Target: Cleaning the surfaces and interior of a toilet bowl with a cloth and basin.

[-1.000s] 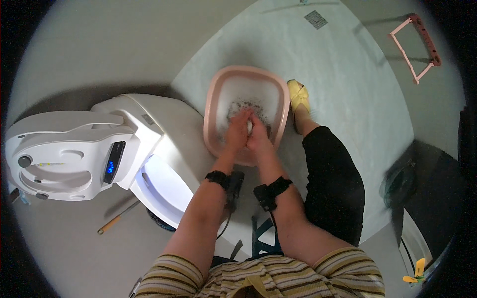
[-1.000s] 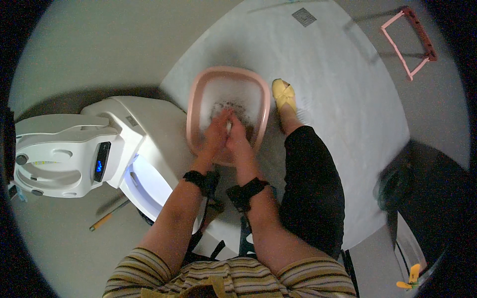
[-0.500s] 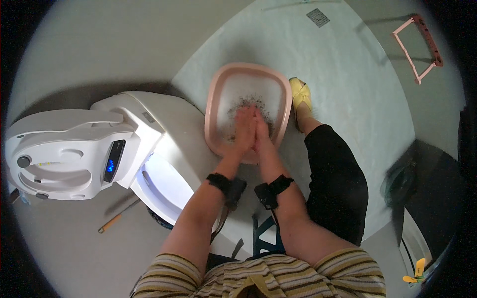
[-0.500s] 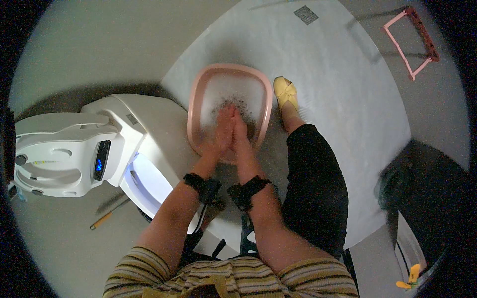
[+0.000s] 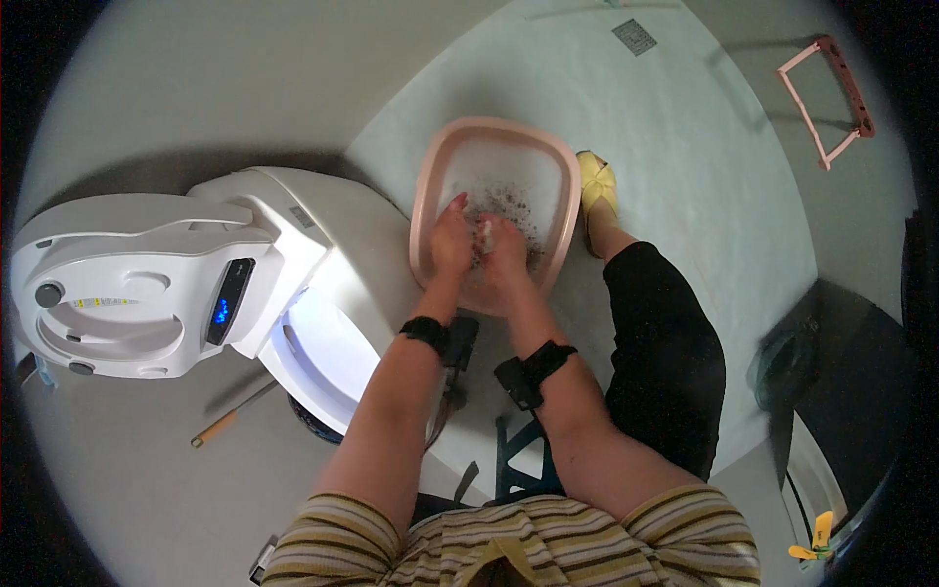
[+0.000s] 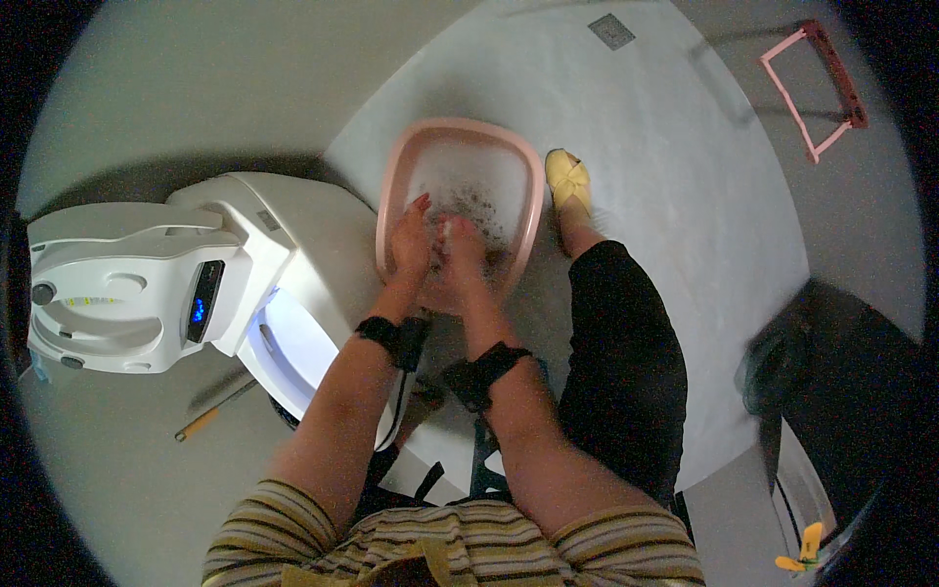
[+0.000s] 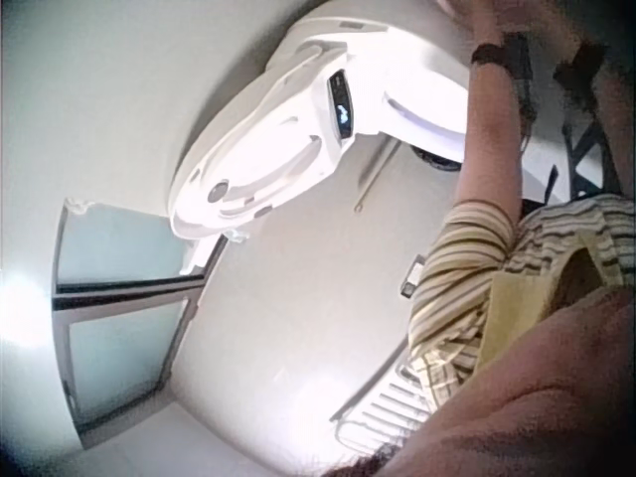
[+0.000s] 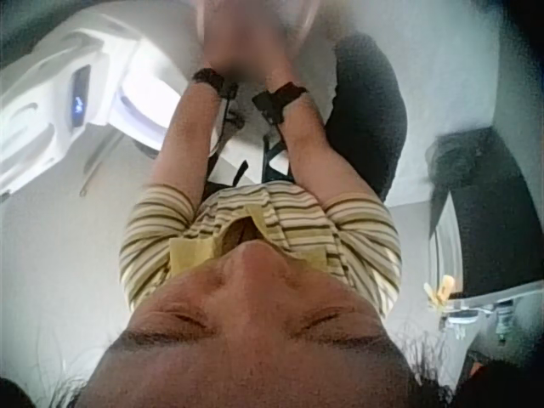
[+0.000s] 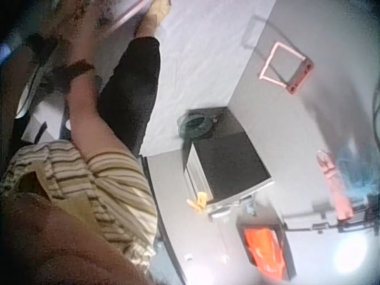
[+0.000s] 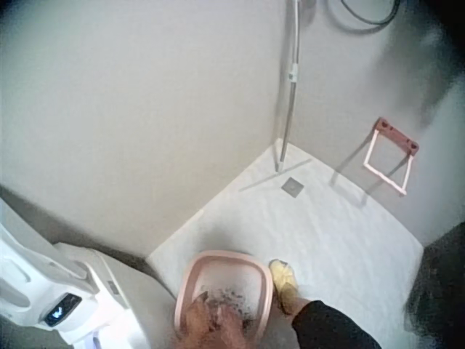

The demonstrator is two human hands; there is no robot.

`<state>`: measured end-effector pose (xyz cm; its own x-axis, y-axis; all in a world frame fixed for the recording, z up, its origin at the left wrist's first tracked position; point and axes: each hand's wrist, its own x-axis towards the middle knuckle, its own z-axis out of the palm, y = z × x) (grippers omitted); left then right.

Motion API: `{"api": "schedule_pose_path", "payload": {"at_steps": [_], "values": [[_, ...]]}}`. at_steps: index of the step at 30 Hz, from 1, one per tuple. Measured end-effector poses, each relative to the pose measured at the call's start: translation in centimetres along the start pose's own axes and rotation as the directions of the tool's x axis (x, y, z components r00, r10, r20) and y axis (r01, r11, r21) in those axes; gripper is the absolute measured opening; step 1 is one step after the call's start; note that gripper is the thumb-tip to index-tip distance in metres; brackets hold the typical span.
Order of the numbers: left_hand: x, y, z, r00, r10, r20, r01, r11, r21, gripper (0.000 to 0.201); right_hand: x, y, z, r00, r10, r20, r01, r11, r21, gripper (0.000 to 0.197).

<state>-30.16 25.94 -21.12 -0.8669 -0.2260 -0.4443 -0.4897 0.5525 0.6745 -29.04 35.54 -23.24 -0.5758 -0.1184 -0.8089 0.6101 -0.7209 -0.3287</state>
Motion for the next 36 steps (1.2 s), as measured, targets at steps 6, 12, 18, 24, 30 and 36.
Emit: {"api": "schedule_pose_path", "payload": {"at_steps": [6, 12, 18, 24, 30, 36], "values": [[-3.7, -1.3, -2.0, 0.995, 0.013, -0.1, -0.056, 0.9, -0.433, 0.047, -1.9, -1.6, 1.2, 0.999, 0.042, 0.002, -0.041, 0.982, -0.184, 0.032], [-6.9, -0.1, -4.4, 0.985, -0.169, 0.035, 0.132, 0.605, -0.785, 0.047, -2.2, 1.4, 2.8, 0.974, -0.224, -0.042, 0.175, 0.853, -0.491, 0.041], [-9.6, -0.1, -6.0, 0.986, -0.07, 0.154, 0.168, 0.329, -0.929, 0.051, -1.2, 4.3, 2.7, 0.89, -0.456, 0.019, 0.315, 0.583, -0.749, 0.056], [-12.6, 0.9, -9.2, 0.987, -0.044, 0.155, 0.161, 0.261, -0.952, 0.054, -9.5, 1.4, 6.2, 0.997, -0.081, 0.021, 0.081, 0.872, -0.482, 0.024], [-16.2, 8.4, -10.4, 0.995, 0.093, 0.039, 0.037, 0.027, -0.999, 0.054, -14.9, -1.4, 2.6, 0.965, 0.242, 0.102, -0.235, 0.969, -0.074, 0.027], [-20.5, 7.7, -9.1, 0.928, 0.373, 0.02, 0.135, -0.284, -0.949, 0.067, -22.6, -2.5, 4.7, 0.866, 0.296, 0.404, -0.283, 0.955, -0.093, 0.044]]}}
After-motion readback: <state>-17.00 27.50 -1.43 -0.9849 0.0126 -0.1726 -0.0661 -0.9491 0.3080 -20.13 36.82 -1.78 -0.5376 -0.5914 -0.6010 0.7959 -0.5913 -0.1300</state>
